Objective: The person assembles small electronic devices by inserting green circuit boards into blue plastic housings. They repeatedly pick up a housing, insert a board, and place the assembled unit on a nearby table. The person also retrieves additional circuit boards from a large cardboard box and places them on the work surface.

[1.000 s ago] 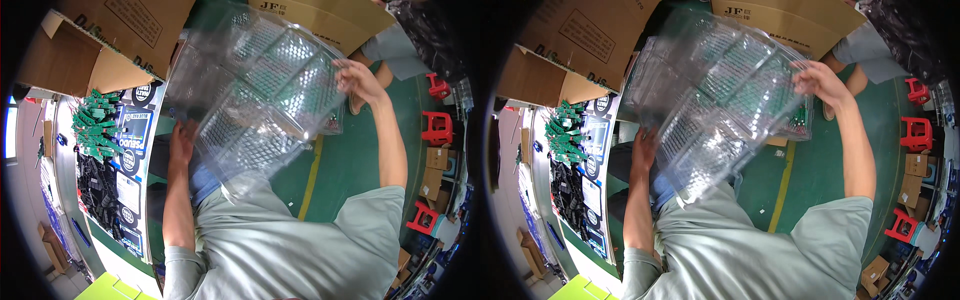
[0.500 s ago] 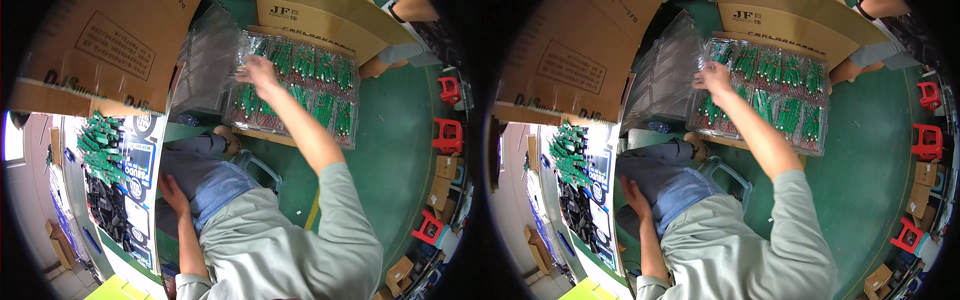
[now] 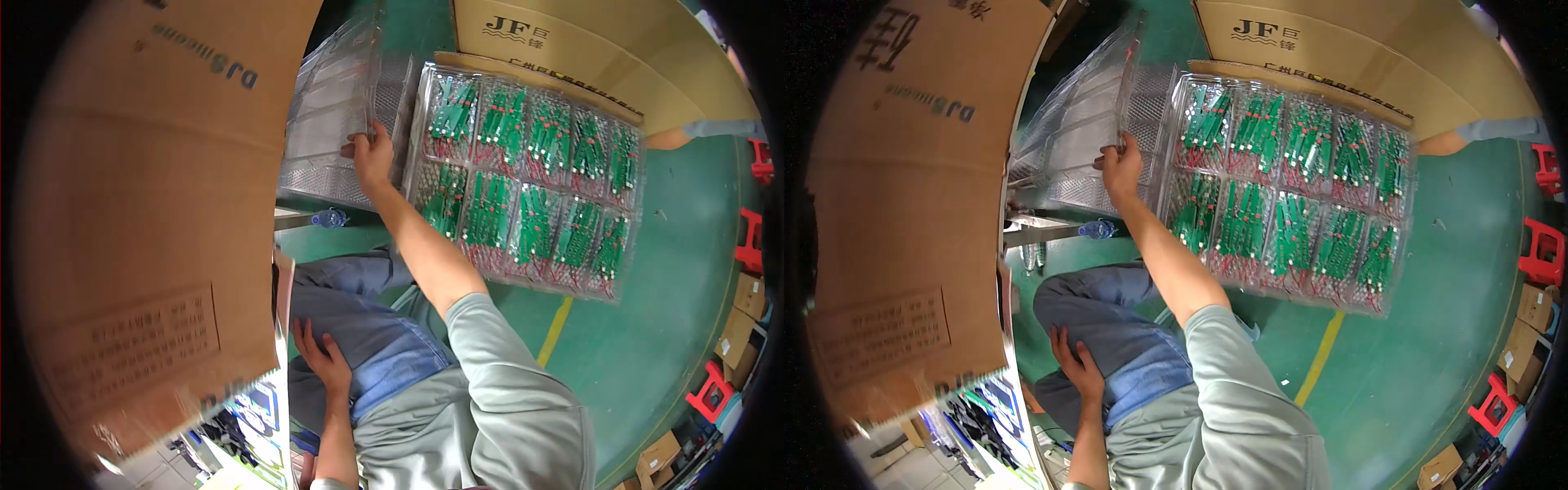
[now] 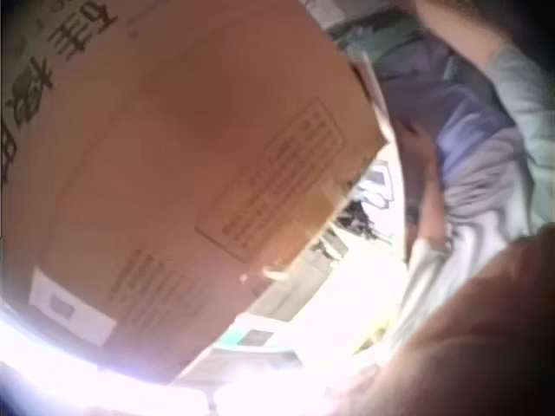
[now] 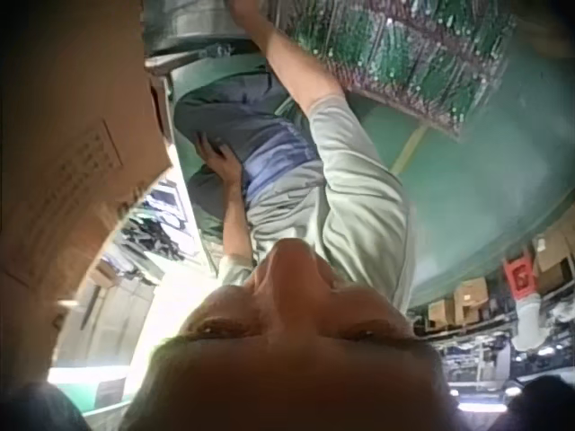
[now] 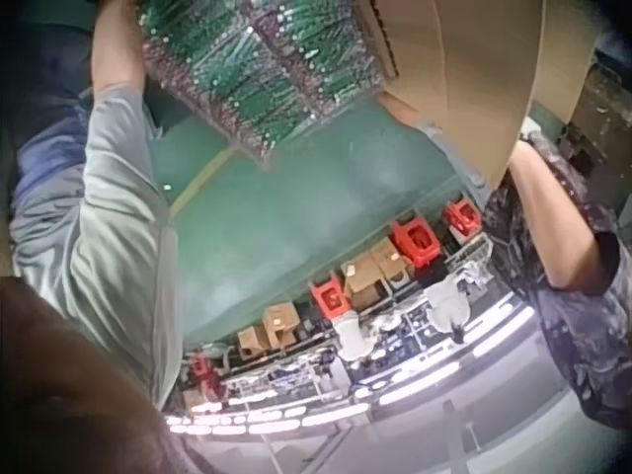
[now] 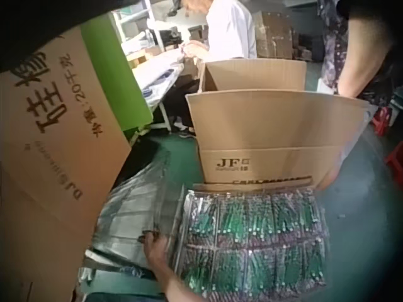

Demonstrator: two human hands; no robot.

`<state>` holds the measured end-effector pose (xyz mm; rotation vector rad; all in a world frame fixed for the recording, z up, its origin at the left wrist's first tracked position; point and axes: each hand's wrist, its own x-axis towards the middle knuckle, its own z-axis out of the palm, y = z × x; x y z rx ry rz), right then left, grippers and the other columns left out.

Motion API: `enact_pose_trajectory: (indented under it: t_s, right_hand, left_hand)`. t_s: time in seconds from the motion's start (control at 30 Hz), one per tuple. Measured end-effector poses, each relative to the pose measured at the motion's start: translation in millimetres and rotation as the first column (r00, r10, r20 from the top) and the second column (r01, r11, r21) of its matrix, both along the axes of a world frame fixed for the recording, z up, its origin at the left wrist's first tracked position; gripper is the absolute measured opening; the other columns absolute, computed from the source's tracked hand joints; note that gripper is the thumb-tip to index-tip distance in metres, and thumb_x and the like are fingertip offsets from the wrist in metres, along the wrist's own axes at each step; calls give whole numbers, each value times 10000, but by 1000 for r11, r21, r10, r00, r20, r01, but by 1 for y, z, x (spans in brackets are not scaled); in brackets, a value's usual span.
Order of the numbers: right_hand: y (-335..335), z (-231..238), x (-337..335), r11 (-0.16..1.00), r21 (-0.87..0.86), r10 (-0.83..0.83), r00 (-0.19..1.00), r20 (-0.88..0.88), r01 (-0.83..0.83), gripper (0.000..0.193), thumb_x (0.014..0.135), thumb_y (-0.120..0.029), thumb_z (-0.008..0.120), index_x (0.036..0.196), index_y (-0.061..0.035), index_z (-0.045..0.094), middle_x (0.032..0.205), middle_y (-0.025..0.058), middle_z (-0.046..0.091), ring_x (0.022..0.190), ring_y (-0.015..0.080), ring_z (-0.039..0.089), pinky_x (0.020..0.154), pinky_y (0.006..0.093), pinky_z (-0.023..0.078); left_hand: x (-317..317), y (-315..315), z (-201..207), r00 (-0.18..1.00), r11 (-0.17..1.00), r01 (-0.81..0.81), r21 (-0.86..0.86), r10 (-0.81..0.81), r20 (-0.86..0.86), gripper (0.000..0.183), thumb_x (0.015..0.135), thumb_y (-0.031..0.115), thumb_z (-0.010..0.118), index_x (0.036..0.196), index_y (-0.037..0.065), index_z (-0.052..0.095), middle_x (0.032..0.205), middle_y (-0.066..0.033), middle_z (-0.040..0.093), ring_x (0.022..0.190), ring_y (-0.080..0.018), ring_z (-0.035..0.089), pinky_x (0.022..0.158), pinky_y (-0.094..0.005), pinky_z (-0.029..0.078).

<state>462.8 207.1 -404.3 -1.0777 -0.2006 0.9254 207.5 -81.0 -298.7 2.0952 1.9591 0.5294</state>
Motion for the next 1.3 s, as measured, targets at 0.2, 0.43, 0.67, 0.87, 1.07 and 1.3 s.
enact_pose_trajectory:
  t_s: [0.2,0.43,0.67,0.87,1.07,1.3]
  right_hand:
    - [24,-122,-47,911,-409,-53,999,-2,47,446,889,-31,528,1327,40,482,957,201,698,723,259,714,657,358,566]
    - [12,-150,-77,667,-738,69,978,196,100,421,875,-59,560,1290,5,527,1201,256,664,1090,438,648,927,507,520]
    - [9,-191,-103,562,-805,-60,980,191,191,427,868,-78,580,1281,14,523,1197,291,649,1076,450,651,917,527,524]
    - [-5,-197,-107,473,-874,26,990,139,110,380,885,-111,582,1232,36,532,1197,282,646,1046,431,666,891,517,545]
    - [-13,-203,-121,306,-952,74,996,47,22,452,907,-165,589,1310,1,471,1185,291,579,1017,458,660,830,511,584]
    - [-4,-232,-124,243,-970,184,983,15,-31,594,912,-176,626,1418,0,369,1257,308,494,1027,443,653,836,459,600]
  left_hand:
    - [4,11,7,998,996,-56,-63,55,-9,452,1032,220,460,1394,-50,487,1560,-245,362,1437,-424,349,1184,-503,263]
    - [11,14,4,998,996,-54,-75,50,-49,467,1043,252,437,1401,-46,474,1568,-243,341,1448,-425,331,1185,-522,253]
    - [16,20,7,999,995,-27,-95,25,-20,466,1037,247,447,1386,-61,469,1564,-271,309,1451,-452,301,1188,-549,229]
    - [20,21,7,999,995,-7,-98,3,-40,471,1037,251,455,1388,-63,463,1567,-279,303,1458,-455,286,1188,-555,219]
    - [23,21,9,999,996,-4,-86,0,-44,474,1040,261,444,1387,-61,460,1559,-288,309,1447,-462,302,1184,-556,226]
    - [27,25,11,998,995,4,-99,-11,-68,493,1060,301,417,1408,-47,447,1568,-269,310,1450,-447,306,1180,-555,233]
